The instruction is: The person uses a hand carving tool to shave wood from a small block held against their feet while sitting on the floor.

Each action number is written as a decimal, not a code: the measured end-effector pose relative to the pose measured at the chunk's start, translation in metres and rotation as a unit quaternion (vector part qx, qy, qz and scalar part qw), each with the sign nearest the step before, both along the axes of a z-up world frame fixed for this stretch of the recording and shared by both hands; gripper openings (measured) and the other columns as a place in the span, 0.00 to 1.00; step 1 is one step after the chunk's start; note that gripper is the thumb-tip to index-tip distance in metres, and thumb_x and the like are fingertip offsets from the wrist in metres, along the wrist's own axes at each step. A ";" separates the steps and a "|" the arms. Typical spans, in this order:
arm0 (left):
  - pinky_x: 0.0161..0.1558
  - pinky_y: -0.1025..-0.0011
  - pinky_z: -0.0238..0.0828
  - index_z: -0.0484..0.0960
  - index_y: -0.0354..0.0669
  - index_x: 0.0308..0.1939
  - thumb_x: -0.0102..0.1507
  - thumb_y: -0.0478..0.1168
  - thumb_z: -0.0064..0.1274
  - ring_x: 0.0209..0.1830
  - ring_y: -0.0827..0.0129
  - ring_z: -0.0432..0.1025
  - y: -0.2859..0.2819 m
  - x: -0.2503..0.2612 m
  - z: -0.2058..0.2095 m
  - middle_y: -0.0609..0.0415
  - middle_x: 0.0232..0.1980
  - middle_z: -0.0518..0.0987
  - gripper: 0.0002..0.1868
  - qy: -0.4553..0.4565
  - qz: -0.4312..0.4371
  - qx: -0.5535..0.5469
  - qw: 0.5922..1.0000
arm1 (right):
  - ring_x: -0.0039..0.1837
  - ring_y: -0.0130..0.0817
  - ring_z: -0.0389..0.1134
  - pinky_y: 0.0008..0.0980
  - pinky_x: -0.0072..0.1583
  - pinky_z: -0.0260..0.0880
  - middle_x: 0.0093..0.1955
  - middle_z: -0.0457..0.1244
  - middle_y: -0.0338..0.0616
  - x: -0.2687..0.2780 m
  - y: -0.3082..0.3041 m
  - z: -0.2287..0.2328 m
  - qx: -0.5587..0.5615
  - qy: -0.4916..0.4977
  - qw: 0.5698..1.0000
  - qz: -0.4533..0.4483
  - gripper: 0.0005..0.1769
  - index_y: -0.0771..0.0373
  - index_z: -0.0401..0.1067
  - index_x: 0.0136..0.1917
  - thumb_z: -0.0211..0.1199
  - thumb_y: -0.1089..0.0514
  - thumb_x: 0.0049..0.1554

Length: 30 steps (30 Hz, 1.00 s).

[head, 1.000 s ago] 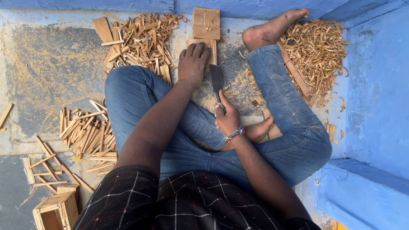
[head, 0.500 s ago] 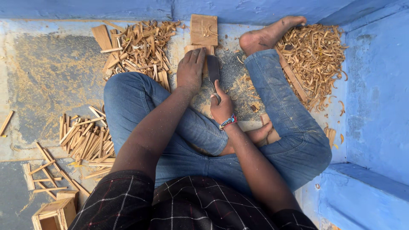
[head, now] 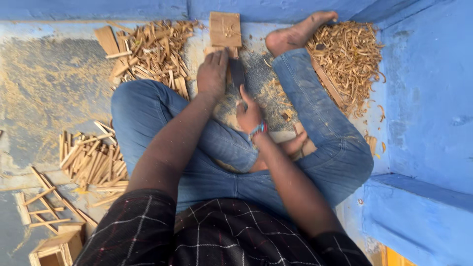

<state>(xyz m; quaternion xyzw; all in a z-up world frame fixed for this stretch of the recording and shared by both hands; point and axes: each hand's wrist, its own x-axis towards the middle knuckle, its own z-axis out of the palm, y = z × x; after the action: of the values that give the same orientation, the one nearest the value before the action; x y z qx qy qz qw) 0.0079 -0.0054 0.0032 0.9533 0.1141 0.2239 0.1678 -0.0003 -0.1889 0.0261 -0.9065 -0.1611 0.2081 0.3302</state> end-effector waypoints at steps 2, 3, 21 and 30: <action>0.54 0.59 0.74 0.67 0.36 0.71 0.62 0.33 0.49 0.62 0.53 0.70 0.001 0.002 -0.002 0.45 0.62 0.75 0.31 0.006 -0.003 -0.011 1.000 | 0.54 0.55 0.74 0.43 0.57 0.73 0.58 0.68 0.65 0.004 0.004 -0.005 0.064 -0.089 0.994 0.020 0.33 0.55 0.61 0.78 0.57 0.57 0.60; 0.54 0.59 0.74 0.67 0.36 0.71 0.62 0.34 0.48 0.62 0.53 0.70 0.002 0.001 -0.003 0.45 0.62 0.75 0.31 0.009 -0.004 -0.020 1.000 | 0.58 0.56 0.74 0.42 0.59 0.73 0.59 0.68 0.66 0.005 0.004 -0.008 0.096 -0.133 0.986 0.030 0.32 0.57 0.62 0.77 0.59 0.58 0.60; 0.54 0.61 0.74 0.64 0.38 0.74 0.63 0.34 0.47 0.61 0.55 0.70 0.000 0.000 -0.002 0.48 0.63 0.75 0.33 0.008 0.014 -0.048 0.999 | 0.56 0.65 0.71 0.47 0.62 0.71 0.56 0.69 0.74 -0.006 0.017 0.019 -0.021 0.133 0.987 -0.082 0.34 0.49 0.58 0.84 0.54 0.56 0.65; 0.53 0.62 0.75 0.60 0.36 0.75 0.60 0.33 0.51 0.59 0.54 0.70 0.003 0.000 0.004 0.46 0.63 0.74 0.38 0.020 0.009 -0.035 0.999 | 0.58 0.53 0.73 0.42 0.58 0.73 0.57 0.69 0.63 0.019 0.023 -0.019 0.121 -0.204 0.969 0.061 0.33 0.54 0.60 0.80 0.62 0.59 0.63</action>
<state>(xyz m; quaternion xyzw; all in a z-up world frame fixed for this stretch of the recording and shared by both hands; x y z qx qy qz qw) 0.0083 -0.0025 0.0075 0.9501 0.1339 0.2016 0.1969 0.0190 -0.1662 0.0072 -0.8713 -0.3044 0.0175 0.3846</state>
